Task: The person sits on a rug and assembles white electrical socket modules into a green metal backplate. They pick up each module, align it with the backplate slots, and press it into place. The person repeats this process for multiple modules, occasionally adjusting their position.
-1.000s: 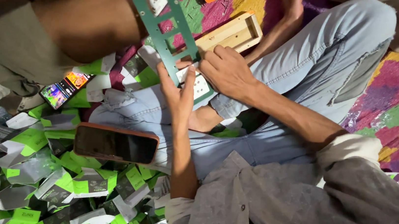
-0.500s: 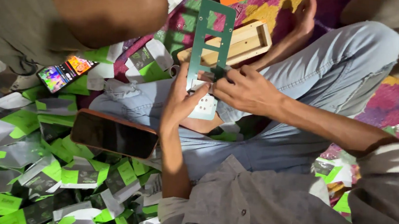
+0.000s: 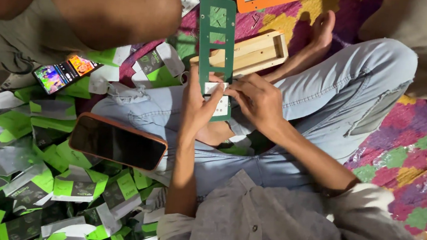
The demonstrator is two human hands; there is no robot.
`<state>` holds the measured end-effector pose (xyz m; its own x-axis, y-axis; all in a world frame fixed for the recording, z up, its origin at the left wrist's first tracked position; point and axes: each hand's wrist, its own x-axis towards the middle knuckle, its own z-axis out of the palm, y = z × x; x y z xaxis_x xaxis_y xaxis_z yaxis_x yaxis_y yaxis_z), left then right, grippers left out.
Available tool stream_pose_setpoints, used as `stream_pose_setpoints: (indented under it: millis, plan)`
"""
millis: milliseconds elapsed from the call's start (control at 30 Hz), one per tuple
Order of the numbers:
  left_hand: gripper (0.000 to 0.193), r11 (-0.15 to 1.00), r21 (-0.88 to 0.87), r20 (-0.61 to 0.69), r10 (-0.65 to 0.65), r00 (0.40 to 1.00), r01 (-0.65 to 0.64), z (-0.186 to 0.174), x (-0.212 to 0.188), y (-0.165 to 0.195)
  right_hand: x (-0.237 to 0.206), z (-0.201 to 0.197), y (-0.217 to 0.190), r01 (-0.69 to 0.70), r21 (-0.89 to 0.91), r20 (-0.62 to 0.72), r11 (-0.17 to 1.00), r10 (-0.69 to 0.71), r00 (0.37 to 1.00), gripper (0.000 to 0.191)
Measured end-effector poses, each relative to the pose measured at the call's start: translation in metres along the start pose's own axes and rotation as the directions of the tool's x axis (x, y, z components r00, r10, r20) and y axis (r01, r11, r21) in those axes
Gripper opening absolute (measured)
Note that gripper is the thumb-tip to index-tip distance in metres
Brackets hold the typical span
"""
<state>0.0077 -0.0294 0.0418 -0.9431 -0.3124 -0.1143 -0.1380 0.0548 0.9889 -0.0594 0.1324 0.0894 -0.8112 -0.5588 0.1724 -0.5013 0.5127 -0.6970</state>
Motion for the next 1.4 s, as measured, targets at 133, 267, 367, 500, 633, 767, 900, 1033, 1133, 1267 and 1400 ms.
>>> stream_pose_setpoints:
  millis: [133,267,367,500,633,767,900,1033,1133,1267,1400]
  plan:
    - [0.036,0.998,-0.055,0.002,0.020,1.000,-0.020,0.000,0.002,0.000,-0.004,0.003,0.003,0.140,-0.082,-0.054,0.987,-0.144,0.988,0.019]
    - [0.036,0.995,-0.102,0.027,-0.005,1.000,0.007,0.001,0.003,0.000,-0.003,-0.004,0.009,0.216,-0.086,0.014,0.973,-0.216,0.976,0.029]
    - [0.037,0.986,-0.151,0.020,-0.063,0.998,0.065,0.001,0.003,-0.002,-0.002,-0.003,0.008,0.157,0.036,0.007,0.987,-0.158,0.987,0.028]
    - [0.040,0.976,-0.204,0.015,-0.073,0.997,0.074,0.002,0.004,-0.005,-0.003,0.000,0.005,-0.015,0.263,-0.029,0.965,0.023,0.999,0.032]
    - [0.038,0.986,-0.164,0.003,-0.041,0.999,0.041,0.007,0.002,-0.006,-0.001,0.002,0.011,-0.081,0.243,-0.001,0.967,0.084,0.996,0.019]
    - [0.038,0.984,-0.160,0.005,-0.075,0.997,0.075,0.011,0.002,-0.004,0.000,0.003,0.020,0.075,0.175,-0.053,0.982,-0.067,0.996,0.019]
    - [0.039,0.948,-0.230,0.066,-0.211,0.975,0.221,0.011,0.005,-0.002,-0.004,0.003,0.024,0.174,0.122,-0.110,0.977,-0.160,0.981,0.023]
    - [0.035,0.964,-0.138,0.038,-0.226,0.973,0.229,0.012,0.006,-0.001,0.002,-0.005,0.030,0.060,0.281,-0.198,0.958,-0.003,0.980,0.024]
    - [0.033,0.989,-0.116,0.026,-0.092,0.995,0.094,0.011,0.004,0.000,0.028,-0.019,0.052,0.027,0.129,-0.207,0.991,0.001,0.978,0.015]
    - [0.030,0.997,-0.078,-0.014,0.001,1.000,-0.002,0.015,0.000,0.005,0.078,-0.019,0.096,0.075,-0.189,0.053,0.979,-0.067,0.996,0.011]
    - [0.028,0.996,-0.063,-0.084,0.056,0.995,-0.061,0.016,0.003,0.013,0.106,0.019,0.123,0.039,-0.401,0.187,0.915,0.040,0.981,0.019]
